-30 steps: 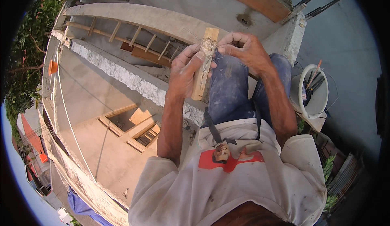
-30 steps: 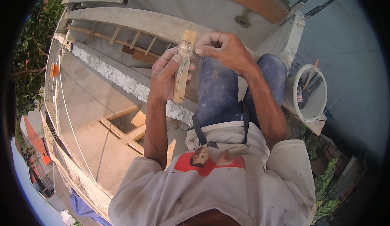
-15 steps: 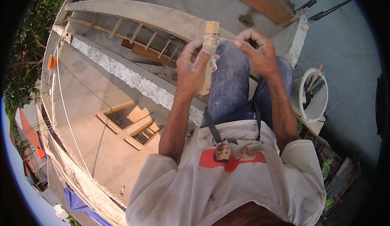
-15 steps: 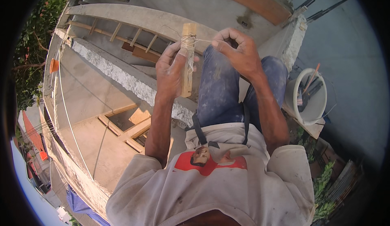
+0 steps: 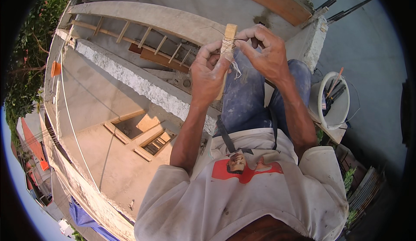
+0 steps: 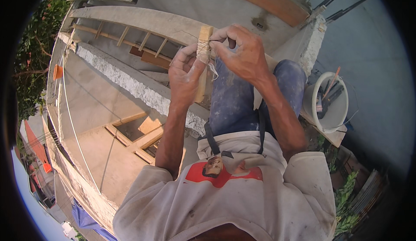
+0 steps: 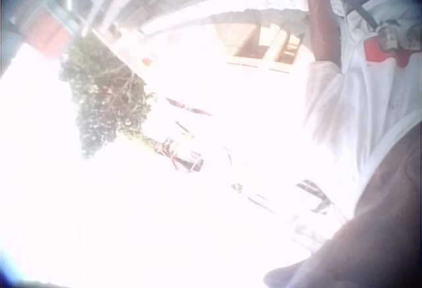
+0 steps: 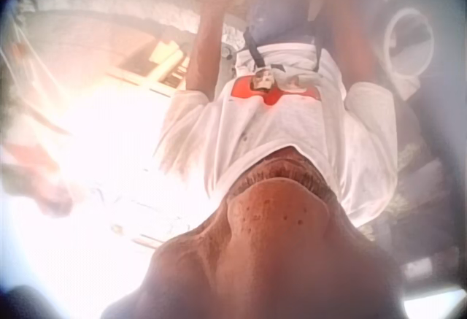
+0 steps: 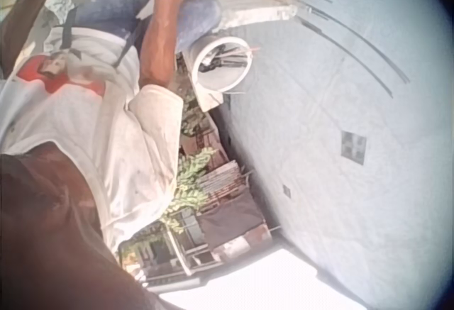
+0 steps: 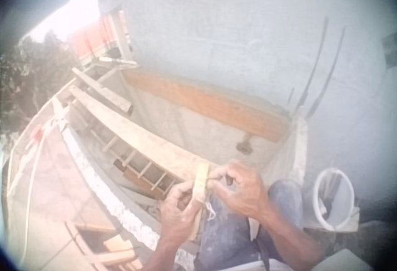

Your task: The person levels a concrete surface using a wooden plank, then picks up a wood block with string from a bucket and unwinds it to prepare a guideline.

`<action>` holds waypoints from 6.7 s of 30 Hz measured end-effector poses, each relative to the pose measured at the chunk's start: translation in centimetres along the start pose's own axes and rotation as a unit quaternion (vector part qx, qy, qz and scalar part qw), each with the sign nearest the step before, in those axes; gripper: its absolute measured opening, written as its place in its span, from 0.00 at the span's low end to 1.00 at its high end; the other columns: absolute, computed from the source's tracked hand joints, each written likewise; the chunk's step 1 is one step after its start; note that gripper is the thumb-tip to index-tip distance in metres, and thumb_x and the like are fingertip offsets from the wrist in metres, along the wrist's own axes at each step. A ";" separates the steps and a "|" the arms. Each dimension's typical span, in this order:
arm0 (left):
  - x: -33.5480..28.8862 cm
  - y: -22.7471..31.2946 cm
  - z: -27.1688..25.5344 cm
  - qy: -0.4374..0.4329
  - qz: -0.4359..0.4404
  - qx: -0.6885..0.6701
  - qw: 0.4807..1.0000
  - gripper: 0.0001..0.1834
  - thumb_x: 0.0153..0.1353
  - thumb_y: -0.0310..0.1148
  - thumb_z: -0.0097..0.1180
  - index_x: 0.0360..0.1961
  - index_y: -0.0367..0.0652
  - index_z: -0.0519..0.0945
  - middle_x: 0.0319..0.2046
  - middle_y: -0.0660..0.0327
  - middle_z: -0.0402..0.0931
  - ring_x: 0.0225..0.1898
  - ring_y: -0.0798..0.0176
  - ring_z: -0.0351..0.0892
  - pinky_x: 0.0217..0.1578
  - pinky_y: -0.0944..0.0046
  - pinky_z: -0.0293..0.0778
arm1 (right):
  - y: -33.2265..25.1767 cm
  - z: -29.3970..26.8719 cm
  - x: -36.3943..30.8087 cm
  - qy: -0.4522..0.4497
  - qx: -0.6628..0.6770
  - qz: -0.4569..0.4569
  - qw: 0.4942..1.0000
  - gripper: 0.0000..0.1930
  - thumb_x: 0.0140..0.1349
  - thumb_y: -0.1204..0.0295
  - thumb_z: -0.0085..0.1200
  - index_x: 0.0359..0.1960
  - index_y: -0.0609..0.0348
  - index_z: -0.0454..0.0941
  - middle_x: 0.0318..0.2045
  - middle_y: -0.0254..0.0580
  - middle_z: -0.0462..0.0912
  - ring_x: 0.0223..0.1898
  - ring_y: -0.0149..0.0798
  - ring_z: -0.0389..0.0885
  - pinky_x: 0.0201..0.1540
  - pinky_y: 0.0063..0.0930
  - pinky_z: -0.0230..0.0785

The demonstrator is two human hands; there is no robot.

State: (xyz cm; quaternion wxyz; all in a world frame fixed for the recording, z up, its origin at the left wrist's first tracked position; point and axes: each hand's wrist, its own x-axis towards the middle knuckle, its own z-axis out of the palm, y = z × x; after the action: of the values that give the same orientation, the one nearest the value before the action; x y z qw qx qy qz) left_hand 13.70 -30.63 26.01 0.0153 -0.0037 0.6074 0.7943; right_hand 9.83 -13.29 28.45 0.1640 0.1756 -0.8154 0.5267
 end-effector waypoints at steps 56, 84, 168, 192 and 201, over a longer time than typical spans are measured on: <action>0.0 -0.3 1.6 0.047 -0.006 -0.028 0.999 0.18 0.78 0.36 0.47 0.58 0.34 0.74 0.40 0.57 0.81 0.33 0.70 0.81 0.34 0.69 0.80 | -2.4 -2.9 -2.7 -0.134 0.086 0.186 0.970 0.06 0.61 0.76 0.64 0.38 0.63 0.84 0.31 0.34 0.79 0.31 0.24 0.72 0.34 0.23 0.65; 2.6 6.6 -8.6 -0.093 -0.029 -0.202 0.975 0.25 0.77 0.37 0.47 0.65 0.29 0.66 0.40 0.57 0.73 0.27 0.72 0.72 0.20 0.73 0.73 | 1.0 -5.1 0.8 -0.178 0.114 0.159 0.964 0.09 0.62 0.66 0.69 0.33 0.60 0.87 0.29 0.31 0.82 0.32 0.25 0.75 0.38 0.23 0.68; 4.0 2.5 1.2 -0.270 -0.019 -0.123 0.955 0.31 0.69 0.42 0.61 0.62 0.28 0.71 0.36 0.53 0.81 0.28 0.65 0.82 0.25 0.67 0.78 | -3.7 -5.2 -2.6 -0.059 0.360 0.230 0.902 0.11 0.66 0.72 0.64 0.45 0.66 0.85 0.40 0.39 0.86 0.40 0.28 0.80 0.50 0.24 0.72; 4.8 0.1 0.2 -0.315 -0.096 -0.290 0.898 0.36 0.64 0.41 0.65 0.64 0.27 0.68 0.46 0.48 0.80 0.20 0.56 0.82 0.16 0.64 0.78 | -0.6 -4.1 -2.0 -0.047 0.552 0.310 0.772 0.05 0.67 0.74 0.53 0.39 0.62 0.77 0.33 0.38 0.82 0.18 0.18 0.61 0.19 0.18 0.49; 4.9 2.3 -0.1 -0.354 -0.123 -0.140 0.917 0.29 0.64 0.35 0.67 0.59 0.33 0.70 0.39 0.52 0.82 0.27 0.61 0.84 0.23 0.66 0.80 | 0.0 -4.7 -1.9 -0.063 0.571 0.296 0.763 0.03 0.67 0.75 0.52 0.39 0.60 0.76 0.30 0.34 0.80 0.18 0.18 0.61 0.19 0.18 0.49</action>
State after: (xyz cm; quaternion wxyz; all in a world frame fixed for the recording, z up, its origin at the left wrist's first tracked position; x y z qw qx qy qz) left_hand 8.75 -31.28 28.08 0.3261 0.2006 0.4394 0.8126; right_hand 11.91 -8.77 29.41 -0.1828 0.0197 -0.3835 0.9050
